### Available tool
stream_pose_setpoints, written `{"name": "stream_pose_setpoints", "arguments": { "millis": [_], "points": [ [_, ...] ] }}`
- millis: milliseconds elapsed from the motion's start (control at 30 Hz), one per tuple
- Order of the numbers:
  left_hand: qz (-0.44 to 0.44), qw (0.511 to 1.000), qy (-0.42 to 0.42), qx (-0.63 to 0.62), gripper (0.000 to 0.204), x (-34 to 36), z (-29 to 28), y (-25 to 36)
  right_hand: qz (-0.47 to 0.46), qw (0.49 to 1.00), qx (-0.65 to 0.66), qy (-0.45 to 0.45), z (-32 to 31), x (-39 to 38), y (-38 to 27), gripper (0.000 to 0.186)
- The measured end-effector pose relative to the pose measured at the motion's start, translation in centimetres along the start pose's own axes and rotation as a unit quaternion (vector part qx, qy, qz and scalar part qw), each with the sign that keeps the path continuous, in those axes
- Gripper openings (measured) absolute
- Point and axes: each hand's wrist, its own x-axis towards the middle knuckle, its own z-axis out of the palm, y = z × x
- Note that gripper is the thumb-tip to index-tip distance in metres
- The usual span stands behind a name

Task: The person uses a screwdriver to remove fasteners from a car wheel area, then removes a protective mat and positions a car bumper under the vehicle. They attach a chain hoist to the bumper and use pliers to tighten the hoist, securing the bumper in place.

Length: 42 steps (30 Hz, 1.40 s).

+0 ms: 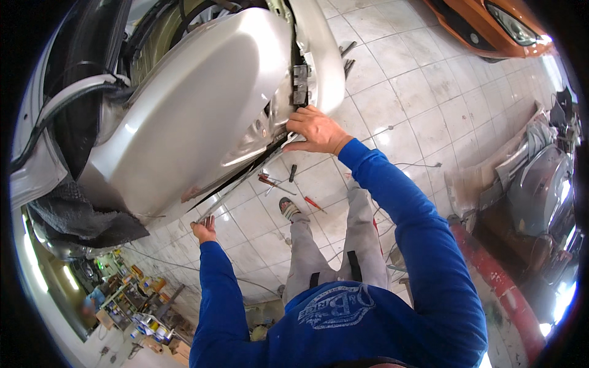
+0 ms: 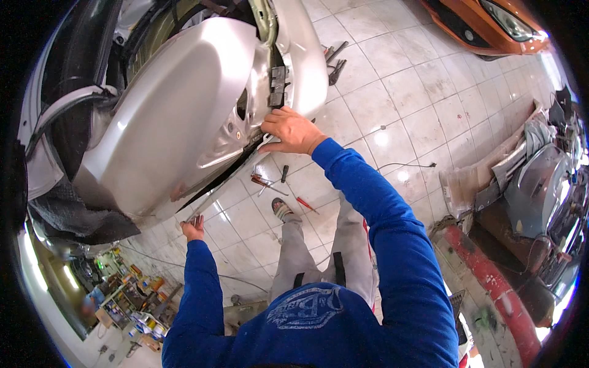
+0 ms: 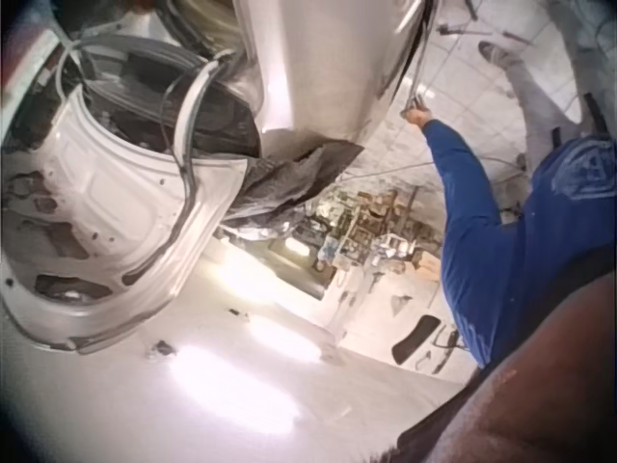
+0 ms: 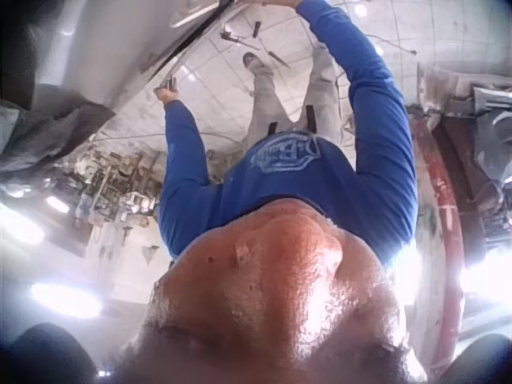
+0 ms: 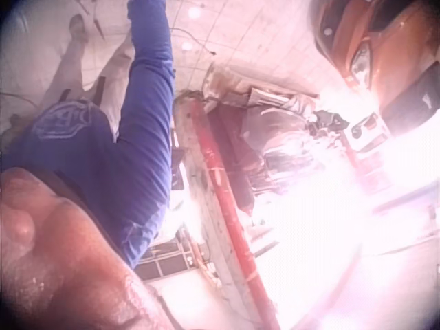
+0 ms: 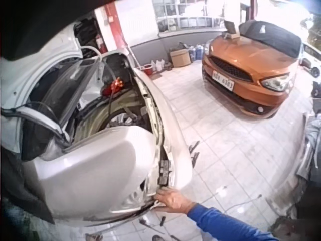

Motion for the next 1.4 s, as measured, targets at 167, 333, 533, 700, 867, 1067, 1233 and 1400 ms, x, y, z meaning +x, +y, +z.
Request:
{"name": "stream_pose_setpoints", "arguments": {
  "millis": [167,333,533,700,867,1067,1233,1400],
  "points": [
    [0.047,0.999,0.006,-0.005,0.067,-3.3,2.8,-0.5,0.011,0.999,0.027,0.016,-2.9,-2.3,1.6,0.044],
    [0.033,0.999,0.002,-0.014,0.078,-5.8,0.1,0.9,-0.013,0.998,0.055,0.016,-4.4,-2.3,2.0,0.042],
    [-0.005,0.997,0.006,0.081,0.100,-14.2,-2.2,-0.4,-0.049,0.996,0.077,0.023,-2.2,-0.8,2.1,0.040],
    [-0.038,0.967,-0.005,0.250,0.076,-25.8,-7.1,-6.6,-0.036,0.997,0.065,-0.012,-1.6,-0.3,1.4,0.042],
    [-0.167,0.881,-0.055,0.439,0.057,-34.1,-12.4,-17.2,0.002,0.988,0.062,-0.140,-3.0,0.2,0.8,0.046],
    [0.001,0.718,-0.345,0.605,0.045,-38.3,-7.0,-27.9,-0.017,0.988,0.025,-0.152,-6.0,-1.2,1.6,0.070],
    [0.044,0.689,-0.351,0.633,0.059,-36.4,4.8,-32.8,0.033,0.981,0.060,-0.179,-11.0,-4.3,6.5,0.061],
    [-0.047,0.800,-0.291,0.522,0.048,-38.7,24.2,-26.3,0.224,0.952,0.084,-0.189,-19.2,-12.6,22.6,0.052]
  ]
}}
